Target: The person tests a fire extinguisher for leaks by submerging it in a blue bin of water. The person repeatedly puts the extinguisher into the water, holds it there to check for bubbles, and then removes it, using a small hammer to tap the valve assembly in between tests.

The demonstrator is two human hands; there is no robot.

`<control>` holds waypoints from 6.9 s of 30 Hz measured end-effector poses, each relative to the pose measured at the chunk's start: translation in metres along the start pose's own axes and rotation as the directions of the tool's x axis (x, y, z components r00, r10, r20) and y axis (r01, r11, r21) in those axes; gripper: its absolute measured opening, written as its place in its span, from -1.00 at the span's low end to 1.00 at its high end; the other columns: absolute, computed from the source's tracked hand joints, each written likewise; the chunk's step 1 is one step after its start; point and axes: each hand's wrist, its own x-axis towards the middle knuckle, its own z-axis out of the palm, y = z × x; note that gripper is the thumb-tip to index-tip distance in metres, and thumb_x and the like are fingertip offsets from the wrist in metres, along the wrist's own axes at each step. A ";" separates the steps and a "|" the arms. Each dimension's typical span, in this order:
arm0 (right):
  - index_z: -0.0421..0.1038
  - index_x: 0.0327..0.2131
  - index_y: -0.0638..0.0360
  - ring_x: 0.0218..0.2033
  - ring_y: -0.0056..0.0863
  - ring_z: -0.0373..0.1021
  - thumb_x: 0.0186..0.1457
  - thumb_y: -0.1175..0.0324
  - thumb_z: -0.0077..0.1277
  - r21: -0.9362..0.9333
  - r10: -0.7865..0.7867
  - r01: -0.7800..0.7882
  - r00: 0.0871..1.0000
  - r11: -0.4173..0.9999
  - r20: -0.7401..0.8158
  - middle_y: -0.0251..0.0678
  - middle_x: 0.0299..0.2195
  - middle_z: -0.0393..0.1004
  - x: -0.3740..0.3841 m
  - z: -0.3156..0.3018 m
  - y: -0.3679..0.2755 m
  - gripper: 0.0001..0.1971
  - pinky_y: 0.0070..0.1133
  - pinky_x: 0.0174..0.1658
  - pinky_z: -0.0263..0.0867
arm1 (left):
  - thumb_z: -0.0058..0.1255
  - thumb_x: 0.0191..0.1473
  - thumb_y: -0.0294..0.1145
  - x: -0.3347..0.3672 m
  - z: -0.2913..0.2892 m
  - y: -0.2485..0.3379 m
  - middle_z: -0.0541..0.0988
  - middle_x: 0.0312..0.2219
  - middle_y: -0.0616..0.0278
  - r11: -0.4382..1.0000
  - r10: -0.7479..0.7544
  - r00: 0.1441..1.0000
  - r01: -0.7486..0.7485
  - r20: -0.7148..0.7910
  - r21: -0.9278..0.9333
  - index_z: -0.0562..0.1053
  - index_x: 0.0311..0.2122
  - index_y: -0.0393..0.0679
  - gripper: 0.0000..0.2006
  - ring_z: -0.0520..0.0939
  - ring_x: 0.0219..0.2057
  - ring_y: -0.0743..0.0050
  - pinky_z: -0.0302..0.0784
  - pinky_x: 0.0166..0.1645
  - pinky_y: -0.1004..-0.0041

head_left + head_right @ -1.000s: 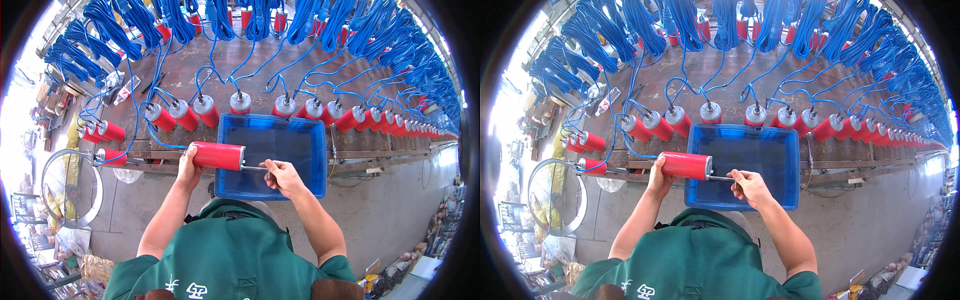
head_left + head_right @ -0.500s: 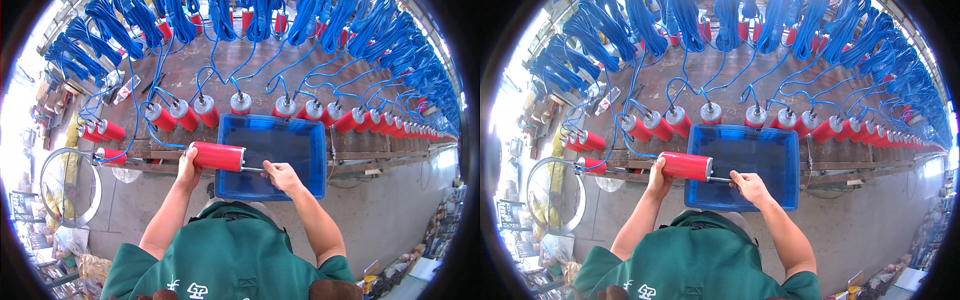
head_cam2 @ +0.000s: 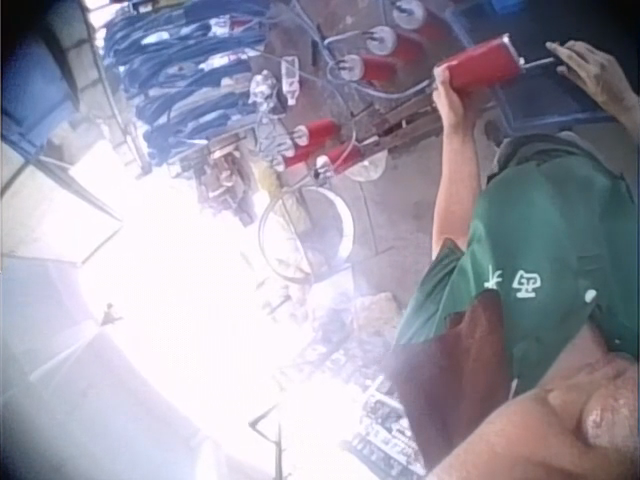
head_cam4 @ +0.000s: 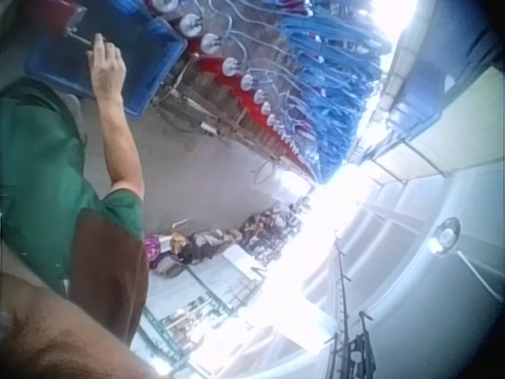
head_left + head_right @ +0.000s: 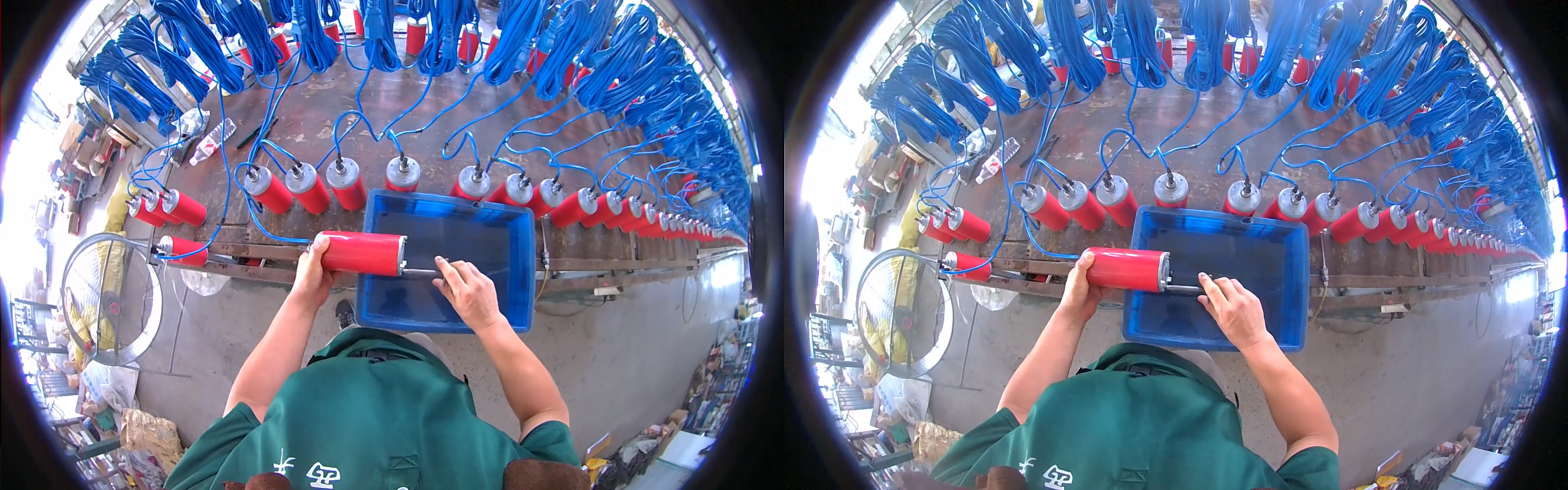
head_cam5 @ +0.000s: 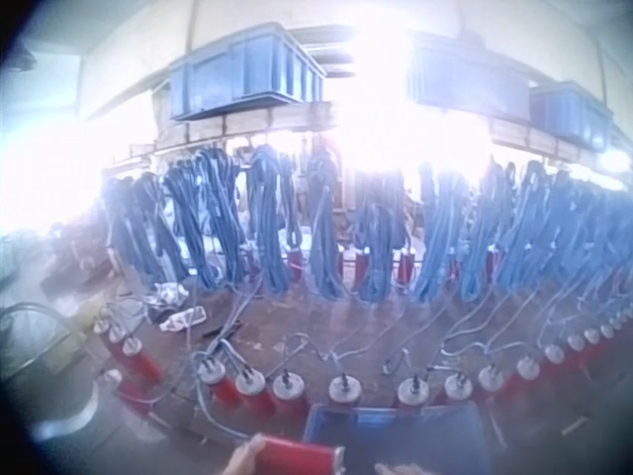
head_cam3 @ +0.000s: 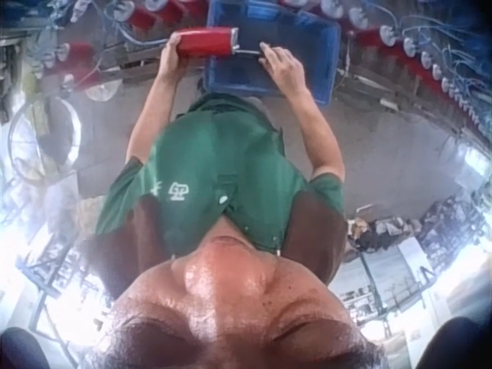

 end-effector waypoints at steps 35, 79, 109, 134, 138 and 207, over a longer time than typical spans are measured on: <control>0.11 0.43 -0.17 0.03 0.10 0.55 -0.03 0.15 0.48 0.117 0.174 -0.255 0.868 0.960 0.464 -0.11 0.28 0.30 0.098 0.007 -0.061 -0.01 -0.18 0.08 0.55 | 0.33 0.18 0.03 0.000 -0.019 -0.020 0.62 0.00 0.23 1.000 0.009 0.999 -0.010 -0.032 -0.016 0.44 0.17 -0.12 -0.40 0.66 0.00 0.40 0.65 0.01 0.31; 0.52 0.07 0.24 0.17 -0.03 0.46 0.19 0.22 0.33 0.378 0.187 -0.162 0.982 0.912 -0.031 0.06 0.17 0.44 0.041 -0.046 0.012 -0.55 -0.24 0.22 0.43 | 0.55 -0.35 -0.17 -0.022 0.096 0.026 0.62 -0.05 0.21 -0.586 0.088 0.718 -0.523 0.691 0.619 0.52 0.18 -0.03 -0.15 0.60 0.04 0.16 0.39 0.19 0.09; 0.41 0.06 0.24 0.09 0.11 0.50 0.15 0.20 0.32 -0.242 0.908 -0.875 0.404 0.420 0.115 0.17 0.08 0.45 -0.104 0.008 0.237 -0.50 -0.16 0.13 0.47 | 0.56 -0.31 -0.21 -0.020 0.082 0.019 0.60 -0.03 0.12 -0.505 0.316 0.648 -0.503 0.693 0.701 0.48 0.20 -0.07 -0.15 0.64 -0.03 0.02 0.48 0.15 0.03; 0.17 -0.03 0.01 -0.60 -0.76 0.19 0.51 0.08 -0.13 0.862 0.670 -0.499 0.669 0.087 0.320 -0.47 -0.44 0.32 0.004 -0.093 0.000 -0.75 -0.69 -0.57 0.12 | 0.54 -0.29 -0.15 -0.015 0.058 0.030 0.60 -0.05 0.15 -0.435 0.308 0.683 -0.518 0.662 0.737 0.49 0.21 -0.06 -0.15 0.64 -0.02 0.09 0.48 0.14 0.08; 0.22 -0.11 0.01 -0.64 -0.78 0.16 0.51 0.14 -0.12 0.877 0.540 -0.467 0.711 -0.116 0.450 -0.44 -0.44 0.37 0.019 -0.069 0.005 -0.81 -0.71 -0.64 0.10 | 0.54 -0.29 -0.15 -0.013 0.055 0.028 0.60 -0.05 0.15 -0.405 0.328 0.677 -0.529 0.659 0.746 0.49 0.21 -0.06 -0.16 0.64 -0.02 0.09 0.48 0.14 0.08; 0.23 -0.35 0.04 -0.73 -0.64 0.21 0.42 0.19 0.08 0.678 0.898 -0.650 -0.017 -0.343 0.439 -0.44 -0.59 0.33 -0.270 -0.104 0.117 -0.70 -0.57 -0.72 0.09 | 0.50 -0.18 -0.06 0.043 0.181 -0.072 0.63 -0.05 0.13 -0.559 -0.245 0.787 -0.592 0.566 0.581 0.43 0.29 0.07 -0.15 0.65 0.01 0.08 0.49 0.08 0.06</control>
